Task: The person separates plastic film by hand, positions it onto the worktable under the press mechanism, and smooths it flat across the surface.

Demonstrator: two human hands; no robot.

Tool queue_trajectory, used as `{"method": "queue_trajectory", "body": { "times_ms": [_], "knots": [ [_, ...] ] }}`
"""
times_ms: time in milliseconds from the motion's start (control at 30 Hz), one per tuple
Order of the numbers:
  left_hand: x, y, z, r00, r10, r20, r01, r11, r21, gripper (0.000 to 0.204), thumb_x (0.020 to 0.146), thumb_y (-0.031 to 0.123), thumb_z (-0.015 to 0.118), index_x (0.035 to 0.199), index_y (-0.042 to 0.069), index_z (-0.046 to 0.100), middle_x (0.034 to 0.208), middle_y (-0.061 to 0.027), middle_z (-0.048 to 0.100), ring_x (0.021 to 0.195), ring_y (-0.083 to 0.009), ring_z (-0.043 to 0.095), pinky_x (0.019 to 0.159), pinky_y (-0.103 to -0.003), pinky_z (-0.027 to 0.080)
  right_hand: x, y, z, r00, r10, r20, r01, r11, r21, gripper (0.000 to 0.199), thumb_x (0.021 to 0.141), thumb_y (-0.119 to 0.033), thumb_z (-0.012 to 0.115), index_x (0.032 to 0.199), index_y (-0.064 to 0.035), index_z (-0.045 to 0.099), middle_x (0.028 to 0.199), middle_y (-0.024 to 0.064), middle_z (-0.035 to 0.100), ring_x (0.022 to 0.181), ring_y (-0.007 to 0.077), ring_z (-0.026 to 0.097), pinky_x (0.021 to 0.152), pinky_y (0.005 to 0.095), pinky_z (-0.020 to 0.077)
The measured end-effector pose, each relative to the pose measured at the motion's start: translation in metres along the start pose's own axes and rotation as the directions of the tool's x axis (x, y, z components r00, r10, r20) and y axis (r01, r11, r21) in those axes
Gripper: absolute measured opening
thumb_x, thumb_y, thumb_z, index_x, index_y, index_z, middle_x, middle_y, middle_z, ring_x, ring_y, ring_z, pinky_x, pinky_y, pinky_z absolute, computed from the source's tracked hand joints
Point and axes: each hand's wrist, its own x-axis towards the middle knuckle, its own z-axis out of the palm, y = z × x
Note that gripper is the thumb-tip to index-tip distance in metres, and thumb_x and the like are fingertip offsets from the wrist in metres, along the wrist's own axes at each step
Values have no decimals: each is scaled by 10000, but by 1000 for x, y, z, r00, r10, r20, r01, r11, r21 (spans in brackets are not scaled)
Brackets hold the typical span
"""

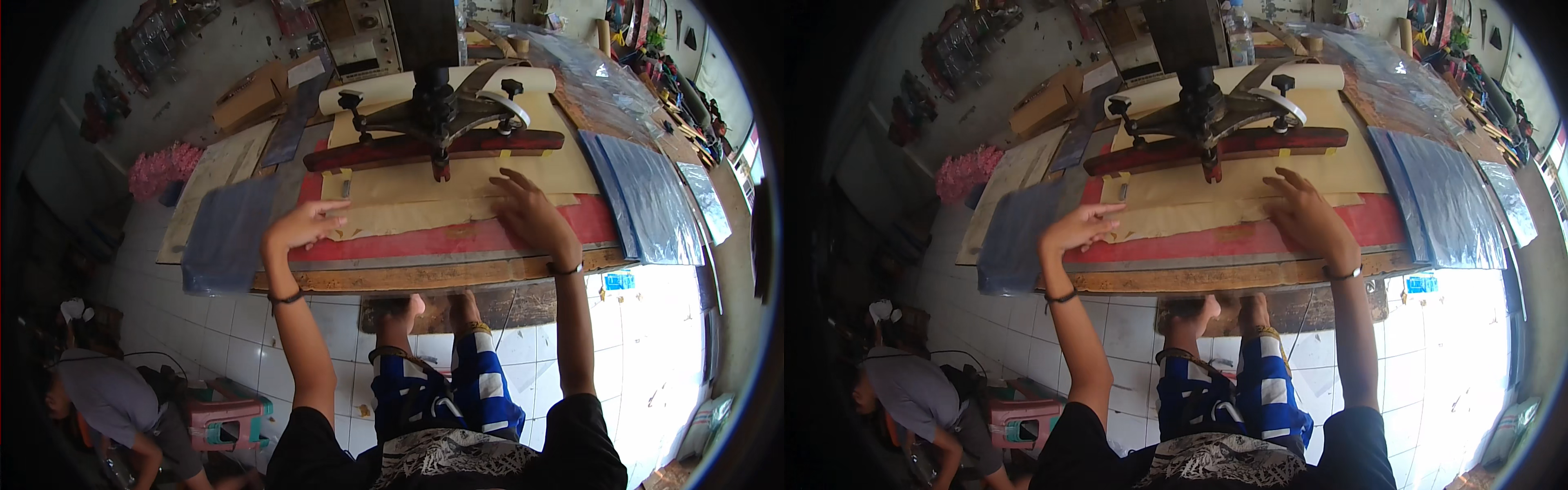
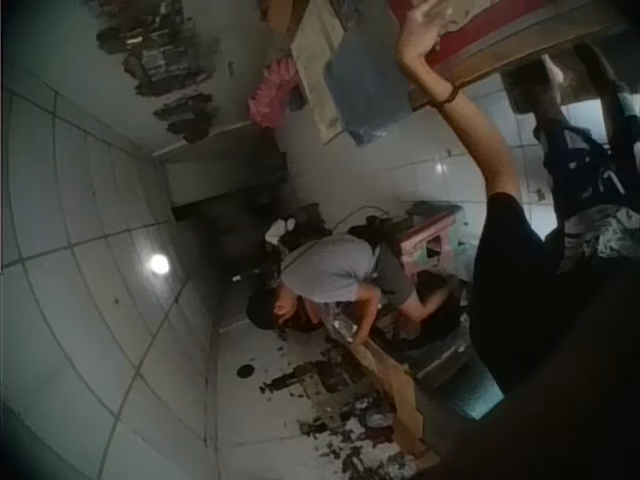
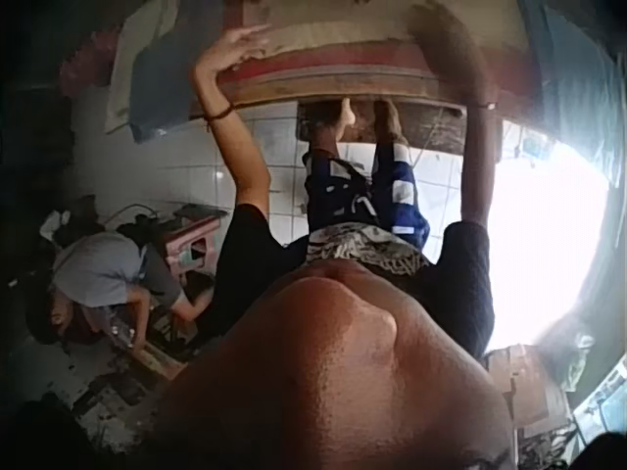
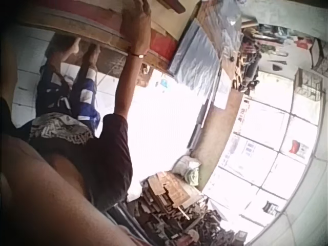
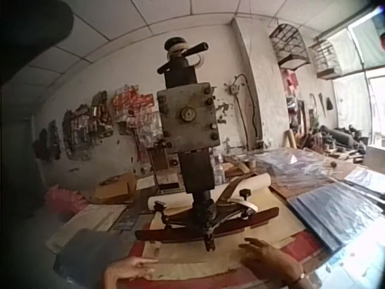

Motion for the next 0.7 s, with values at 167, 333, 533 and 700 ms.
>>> {"method": "queue_trajectory", "body": {
  "times_ms": [167, 333, 533, 700],
  "knots": [
    [-26, -28, 56, 805, 377, -458, -265, 920, 291, 285, 950, 228, 670, 1184, 68, 690, 588, -22, 463, 529, -95, 393, 500, -293, 335, -54, -30, -17, 968, 226, -111, -218, 973, 81, 339, 948, -206, 611, 1220, -7, 639, 1330, 186, 595, 1224, 365, 560, 1042, 443, 436],
    [-22, -31, 57, 667, 409, -622, -341, 911, 233, 209, 946, 205, 663, 1089, 60, 713, 565, -35, 497, 524, -93, 421, 510, -293, 344, -60, -37, -18, 965, 212, -154, -216, 976, -14, 315, 957, -223, 599, 1176, -7, 665, 1283, 165, 631, 1196, 348, 576, 1027, 433, 440],
    [-27, -30, 60, 699, 406, -589, -299, 914, 275, 201, 962, 195, 652, 1063, 36, 722, 571, 19, 451, 551, -45, 382, 506, -268, 313, -60, -35, -15, 949, 249, -194, -255, 967, -7, 299, 955, -232, 599, 1137, -12, 688, 1256, 139, 653, 1178, 332, 587, 1014, 425, 445],
    [-29, -28, 63, 694, 402, -597, -286, 915, 283, 198, 954, 208, 657, 1060, 55, 725, 568, -14, 500, 528, -79, 413, 505, -288, 333, -61, -33, -13, 950, 240, -199, -244, 970, 3, 296, 941, -238, 619, 1122, -16, 697, 1250, 136, 657, 1167, 329, 594, 1014, 424, 444]
  ]
}}
